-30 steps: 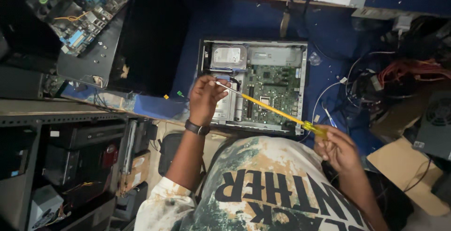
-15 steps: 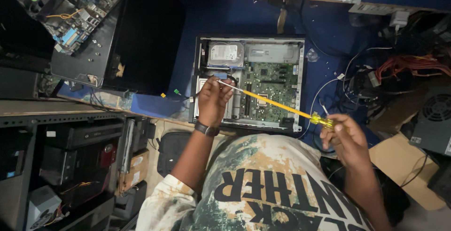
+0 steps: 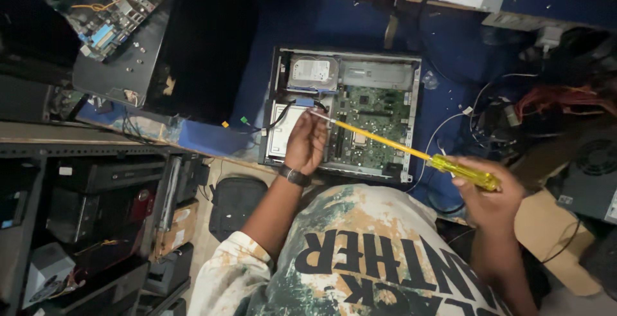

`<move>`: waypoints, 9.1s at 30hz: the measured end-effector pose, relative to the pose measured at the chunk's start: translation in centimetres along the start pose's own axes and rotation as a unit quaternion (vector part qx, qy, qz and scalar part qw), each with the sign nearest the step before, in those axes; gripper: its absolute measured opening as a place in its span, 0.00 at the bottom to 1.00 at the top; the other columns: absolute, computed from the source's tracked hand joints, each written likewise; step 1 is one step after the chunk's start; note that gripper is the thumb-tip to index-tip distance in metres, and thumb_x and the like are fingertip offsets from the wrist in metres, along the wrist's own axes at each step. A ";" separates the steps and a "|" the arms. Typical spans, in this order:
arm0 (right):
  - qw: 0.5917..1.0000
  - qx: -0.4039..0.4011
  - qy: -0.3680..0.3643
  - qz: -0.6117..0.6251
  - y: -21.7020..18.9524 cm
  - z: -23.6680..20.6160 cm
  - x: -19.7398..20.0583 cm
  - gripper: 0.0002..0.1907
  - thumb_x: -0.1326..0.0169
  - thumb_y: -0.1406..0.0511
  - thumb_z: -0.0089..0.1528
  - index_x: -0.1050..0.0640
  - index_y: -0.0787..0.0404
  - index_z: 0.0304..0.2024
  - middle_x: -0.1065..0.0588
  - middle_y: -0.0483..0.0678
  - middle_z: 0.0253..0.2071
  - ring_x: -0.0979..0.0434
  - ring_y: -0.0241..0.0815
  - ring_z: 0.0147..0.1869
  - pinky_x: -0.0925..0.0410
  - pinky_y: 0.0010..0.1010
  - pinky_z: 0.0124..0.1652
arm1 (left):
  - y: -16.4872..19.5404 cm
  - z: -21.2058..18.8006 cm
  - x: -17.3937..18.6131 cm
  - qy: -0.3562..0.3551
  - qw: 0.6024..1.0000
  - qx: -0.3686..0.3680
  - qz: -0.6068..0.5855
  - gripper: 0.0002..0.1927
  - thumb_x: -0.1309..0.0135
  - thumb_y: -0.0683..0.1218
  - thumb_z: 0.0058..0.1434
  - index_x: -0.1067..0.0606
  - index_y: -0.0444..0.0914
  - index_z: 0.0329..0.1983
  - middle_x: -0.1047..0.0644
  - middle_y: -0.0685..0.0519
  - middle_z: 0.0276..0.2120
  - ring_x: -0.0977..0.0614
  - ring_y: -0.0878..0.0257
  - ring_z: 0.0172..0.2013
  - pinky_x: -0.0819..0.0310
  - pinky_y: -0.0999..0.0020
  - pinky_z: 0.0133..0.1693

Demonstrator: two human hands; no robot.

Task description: The person installs a green circuit board into a desktop computer case and secures it with screws using a yellow screwdriver. They repeatedly pick up screws from the workbench and tighten them into the motherboard area.

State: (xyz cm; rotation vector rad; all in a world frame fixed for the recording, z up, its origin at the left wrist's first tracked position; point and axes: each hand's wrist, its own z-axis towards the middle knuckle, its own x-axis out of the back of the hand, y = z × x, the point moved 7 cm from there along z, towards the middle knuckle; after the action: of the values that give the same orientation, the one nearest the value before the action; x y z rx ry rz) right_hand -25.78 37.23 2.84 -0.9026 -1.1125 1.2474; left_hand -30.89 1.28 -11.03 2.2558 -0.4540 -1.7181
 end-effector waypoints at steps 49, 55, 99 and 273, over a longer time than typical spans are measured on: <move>0.950 0.069 -0.114 -0.282 2.5 13.0 -10.1 0.15 0.34 0.63 0.66 0.19 0.65 0.51 0.19 0.58 0.46 0.15 0.43 0.46 0.24 0.29 0.39 | 5.4 -2.4 2.8 0.076 0.481 -0.253 0.836 0.12 0.44 0.49 0.61 0.25 0.41 0.45 0.27 0.49 0.47 0.29 0.47 0.56 0.38 0.48 0.55; 0.935 0.074 -0.151 -0.311 1.7 14.3 -11.2 0.16 0.33 0.63 0.64 0.19 0.62 0.51 0.18 0.55 0.45 0.16 0.47 0.41 0.26 0.34 0.40 | 5.4 -2.5 2.5 0.075 0.474 -0.267 0.836 0.12 0.44 0.49 0.61 0.25 0.40 0.45 0.27 0.48 0.47 0.29 0.46 0.55 0.38 0.48 0.55; 0.759 0.173 -0.276 -0.564 -4.6 22.7 -27.8 0.18 0.41 0.62 0.63 0.23 0.64 0.53 0.22 0.66 0.47 0.21 0.66 0.45 0.29 0.52 0.41 | 9.1 -5.2 5.6 0.020 0.562 -0.310 0.766 0.11 0.42 0.47 0.56 0.24 0.43 0.43 0.25 0.51 0.45 0.28 0.50 0.53 0.41 0.48 0.55; 0.960 -0.101 0.238 0.113 0.0 -9.2 -4.2 0.09 0.48 0.67 0.78 0.27 0.70 0.50 0.24 0.57 0.42 0.22 0.47 0.37 0.25 0.36 0.41 | 8.4 -5.9 3.4 -0.140 0.701 -0.176 0.677 0.08 0.47 0.41 0.68 0.20 0.38 0.48 0.19 0.48 0.44 0.17 0.50 0.44 0.23 0.61 0.45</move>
State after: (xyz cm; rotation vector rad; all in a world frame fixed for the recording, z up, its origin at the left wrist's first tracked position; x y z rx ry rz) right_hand -16.83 33.57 -0.01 -1.4306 -0.7718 1.0272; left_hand -25.05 -7.63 -9.21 0.7697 -1.2724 -1.0646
